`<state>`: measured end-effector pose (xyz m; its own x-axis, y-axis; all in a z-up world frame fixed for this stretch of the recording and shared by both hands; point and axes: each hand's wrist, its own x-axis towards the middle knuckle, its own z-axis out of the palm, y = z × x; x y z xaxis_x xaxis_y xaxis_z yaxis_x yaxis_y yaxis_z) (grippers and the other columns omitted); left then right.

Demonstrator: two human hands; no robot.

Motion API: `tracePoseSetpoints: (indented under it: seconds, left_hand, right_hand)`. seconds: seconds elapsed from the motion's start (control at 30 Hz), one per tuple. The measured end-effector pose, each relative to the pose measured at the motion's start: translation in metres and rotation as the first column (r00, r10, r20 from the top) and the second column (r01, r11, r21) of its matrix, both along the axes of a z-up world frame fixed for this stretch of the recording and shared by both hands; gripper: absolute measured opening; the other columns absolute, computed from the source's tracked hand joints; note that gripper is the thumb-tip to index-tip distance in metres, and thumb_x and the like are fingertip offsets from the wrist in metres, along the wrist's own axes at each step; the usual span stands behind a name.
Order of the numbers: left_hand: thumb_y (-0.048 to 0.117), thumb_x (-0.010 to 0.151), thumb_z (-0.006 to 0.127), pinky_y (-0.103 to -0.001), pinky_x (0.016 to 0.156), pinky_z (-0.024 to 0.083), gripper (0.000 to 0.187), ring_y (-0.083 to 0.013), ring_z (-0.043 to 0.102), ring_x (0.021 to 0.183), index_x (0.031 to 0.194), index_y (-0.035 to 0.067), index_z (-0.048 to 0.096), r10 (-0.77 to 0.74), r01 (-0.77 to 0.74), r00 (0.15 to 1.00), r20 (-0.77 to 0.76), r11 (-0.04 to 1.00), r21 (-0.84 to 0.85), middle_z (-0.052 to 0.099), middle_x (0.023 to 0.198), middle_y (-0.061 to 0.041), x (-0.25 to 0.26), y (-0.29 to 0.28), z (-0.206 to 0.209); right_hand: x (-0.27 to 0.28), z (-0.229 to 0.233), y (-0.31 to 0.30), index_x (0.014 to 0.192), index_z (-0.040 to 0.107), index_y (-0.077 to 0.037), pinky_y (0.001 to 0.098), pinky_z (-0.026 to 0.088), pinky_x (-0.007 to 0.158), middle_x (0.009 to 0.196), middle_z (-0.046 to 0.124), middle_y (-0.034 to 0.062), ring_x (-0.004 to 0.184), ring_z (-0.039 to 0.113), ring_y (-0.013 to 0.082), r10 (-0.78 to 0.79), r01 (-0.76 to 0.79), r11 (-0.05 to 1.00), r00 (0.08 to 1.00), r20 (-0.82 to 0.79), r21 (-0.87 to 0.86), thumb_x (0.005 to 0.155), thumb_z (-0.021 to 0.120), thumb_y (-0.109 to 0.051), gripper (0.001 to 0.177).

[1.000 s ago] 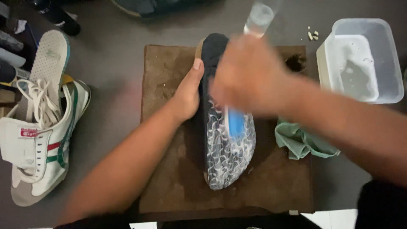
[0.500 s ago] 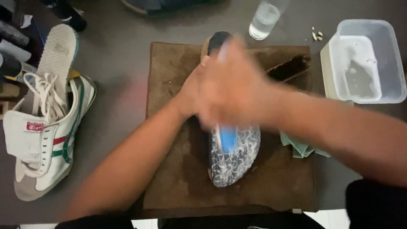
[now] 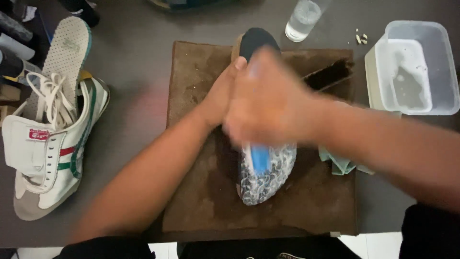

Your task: Scrubbing the sole of a black sandal with a brush and soapy water to remove dirt and stains.

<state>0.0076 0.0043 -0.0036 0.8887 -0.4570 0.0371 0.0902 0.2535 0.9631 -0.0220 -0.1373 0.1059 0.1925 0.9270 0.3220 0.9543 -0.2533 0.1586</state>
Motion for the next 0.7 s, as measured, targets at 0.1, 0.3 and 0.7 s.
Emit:
tracePoseSetpoints:
  seconds: [0.1,0.3,0.7]
  left_hand:
    - [0.06,0.108,0.032,-0.034,0.108,0.045,0.049,-0.0083,0.049,0.115,0.12,0.019,0.056,0.044,-0.064,0.93,0.365,0.997,0.044,0.058,0.123,0.004,-0.001,-0.001,-0.009]
    - [0.053,0.106,0.03,-0.033,0.102,0.049,0.054,-0.0123,0.057,0.108,0.115,0.011,0.062,0.043,-0.044,0.99,0.132,0.999,0.005,0.063,0.115,-0.001,-0.011,0.001,0.02]
    - [0.04,0.112,0.03,-0.033,0.109,0.049,0.048,-0.0121,0.061,0.114,0.117,0.007,0.065,0.043,-0.025,0.972,0.232,0.997,-0.077,0.068,0.12,-0.005,-0.007,-0.005,0.007]
  right_hand:
    - [0.011,0.028,0.0,0.076,0.046,-0.013,0.0446,0.03,0.072,0.072,0.039,0.0042,0.073,0.04,0.0271,-0.046,-0.03,0.936,0.977,0.208,0.351,0.095,0.065,-0.004,0.028]
    - [-0.027,0.002,-0.003,0.069,0.043,-0.017,0.042,0.027,0.069,0.067,0.033,-0.0005,0.067,0.034,0.0233,0.325,-0.279,0.901,0.942,-0.09,0.332,0.104,0.049,-0.017,0.036]
    - [-0.024,-0.008,-0.043,0.054,0.024,-0.028,0.0397,0.019,0.05,0.056,0.014,-0.0059,0.051,0.015,0.0192,0.049,-0.058,0.994,0.994,0.1,0.09,0.076,0.057,0.001,0.049]
